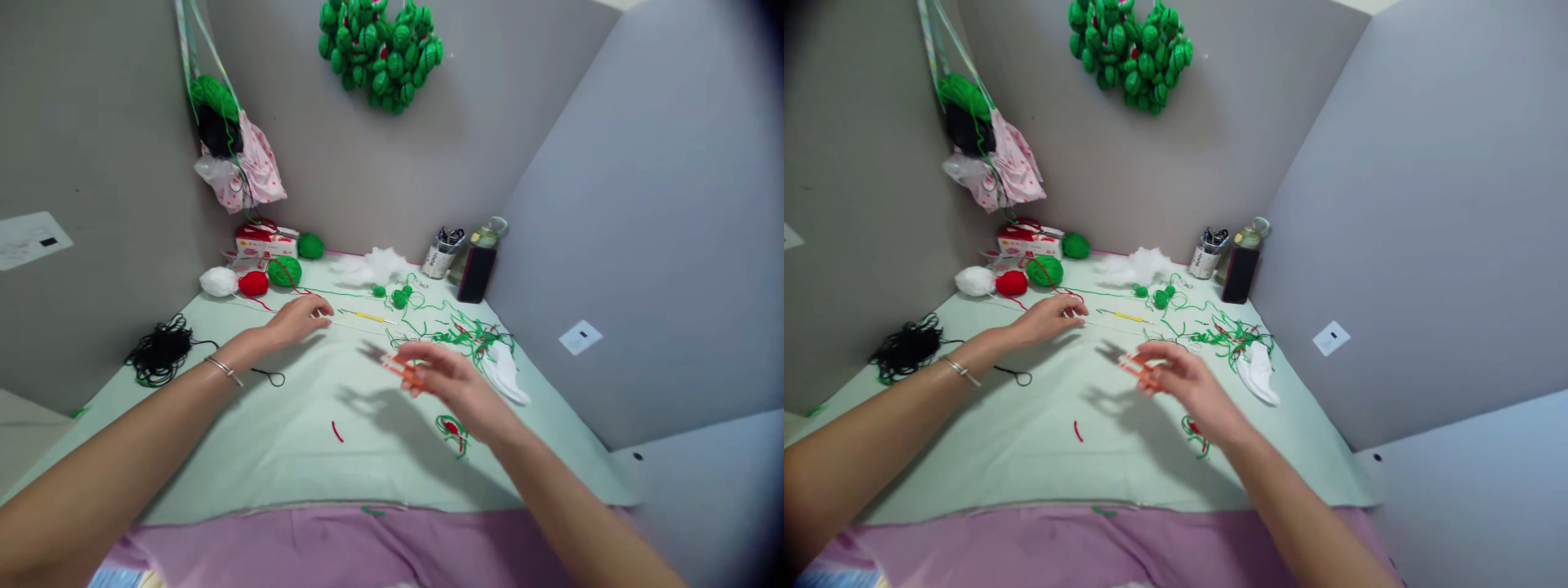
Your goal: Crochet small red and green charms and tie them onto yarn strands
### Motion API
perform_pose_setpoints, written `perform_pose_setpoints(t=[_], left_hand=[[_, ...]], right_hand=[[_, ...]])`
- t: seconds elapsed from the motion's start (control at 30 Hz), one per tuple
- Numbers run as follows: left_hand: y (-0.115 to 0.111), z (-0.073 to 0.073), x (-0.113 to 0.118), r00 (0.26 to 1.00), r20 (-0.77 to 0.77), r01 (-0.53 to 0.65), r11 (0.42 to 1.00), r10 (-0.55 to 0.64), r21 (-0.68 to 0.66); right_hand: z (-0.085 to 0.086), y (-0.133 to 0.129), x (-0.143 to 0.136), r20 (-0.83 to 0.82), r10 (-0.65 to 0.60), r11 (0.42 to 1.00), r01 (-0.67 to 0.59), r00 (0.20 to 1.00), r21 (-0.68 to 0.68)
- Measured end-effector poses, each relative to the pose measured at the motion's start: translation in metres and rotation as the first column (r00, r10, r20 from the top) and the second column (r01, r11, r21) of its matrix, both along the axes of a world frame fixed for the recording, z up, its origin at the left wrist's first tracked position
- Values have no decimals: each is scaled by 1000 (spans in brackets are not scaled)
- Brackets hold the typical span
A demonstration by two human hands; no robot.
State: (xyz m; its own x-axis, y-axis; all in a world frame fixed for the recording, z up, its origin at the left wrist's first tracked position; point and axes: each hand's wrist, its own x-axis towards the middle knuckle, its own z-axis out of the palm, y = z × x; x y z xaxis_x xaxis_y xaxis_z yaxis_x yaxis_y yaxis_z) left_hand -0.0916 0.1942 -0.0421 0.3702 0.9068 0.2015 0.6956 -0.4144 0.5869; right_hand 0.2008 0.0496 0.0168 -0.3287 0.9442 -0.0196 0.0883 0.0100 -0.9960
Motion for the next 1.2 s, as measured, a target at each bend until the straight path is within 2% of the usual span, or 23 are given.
perform_pose_setpoints(t=[0.1, 0.17, 0.23, 0.27, 0.3, 0.33, 0.37, 0.43, 0.47, 0.53, 0.57, 0.63, 0.7, 0.73, 0.8, 0.87, 0.93, 1.0, 1.07, 1.13, 1.2], left_hand=[[3, -5, -17, 991, -133, -8, 1000, 12, 27], [2, -8, -18, 980, -198, 19, 999, -12, 34], [0, -11, -16, 976, -214, 50, 997, -37, 55], [-1, -12, -14, 977, -211, 58, 996, -42, 70], [-2, -12, -13, 978, -205, 57, 995, -39, 82], [-4, -13, -13, 980, -198, 53, 994, -34, 92], [-5, -14, -13, 982, -186, 49, 994, -30, 97], [-7, -16, -16, 988, -155, 36, 994, -20, 99], [-8, -18, -18, 990, -141, 31, 995, -17, 98], [-9, -21, -22, 992, -127, 23, 995, -11, 94], [-9, -23, -24, 991, -132, 21, 996, -9, 90], [-9, -23, -26, 986, -164, 16, 997, -4, 74], [-8, -21, -25, 977, -211, 7, 998, 7, 63], [-8, -19, -22, 972, -233, 3, 998, 12, 65], [-7, -15, -11, 967, -254, 7, 996, 16, 89], [-6, -12, 8, 968, -249, 33, 993, -3, 115], [-4, -11, 30, 969, -245, 68, 991, -37, 119], [-2, -13, 50, 963, -257, 108, 988, -76, 112], [-1, -14, 61, 954, -278, 145, 984, -111, 105], [-1, -14, 59, 946, -298, 166, 981, -129, 101], [-1, -12, 44, 942, -313, 159, 983, -122, 96]], right_hand=[[-29, -2, -46, -97, 164, 976, -176, 982, -130], [-42, 7, -68, -45, 221, 969, -224, 974, -103], [-48, 15, -82, 171, 168, 973, -191, 971, 129], [-50, 16, -86, 302, 92, 937, -185, 949, 295], [-52, 14, -89, 422, 14, 863, -224, 906, 452], [-54, 9, -90, 522, -42, 762, -310, 852, 568], [-57, 2, -90, 602, -65, 656, -420, 796, 627], [-65, -13, -86, 732, -11, 481, -638, 681, 601], [-69, -18, -81, 773, 12, 437, -699, 634, 566], [-78, -15, -61, 816, -34, 444, -722, 578, 530], [-81, -7, -45, 832, -88, 474, -712, 547, 518], [-84, 19, -7, 831, -255, 577, -612, 493, 540], [-80, 49, 33, 820, -431, 670, -475, 377, 570], [-76, 61, 50, 810, -502, 697, -413, 302, 586], [-69, 79, 69, 789, -559, 703, -358, 256, 614], [-64, 83, 63, 769, -588, 692, -336, 249, 639], [-64, 81, 39, 771, -573, 678, -367, 278, 637], [-69, 79, 11, 796, -484, 651, -459, 362, 605], [-74, 82, -5, 834, -416, 668, -500, 363, 551], [-78, 91, 0, 842, -419, 704, -464, 340, 538], [-79, 102, 23, 833, -459, 739, -387, 310, 551]])
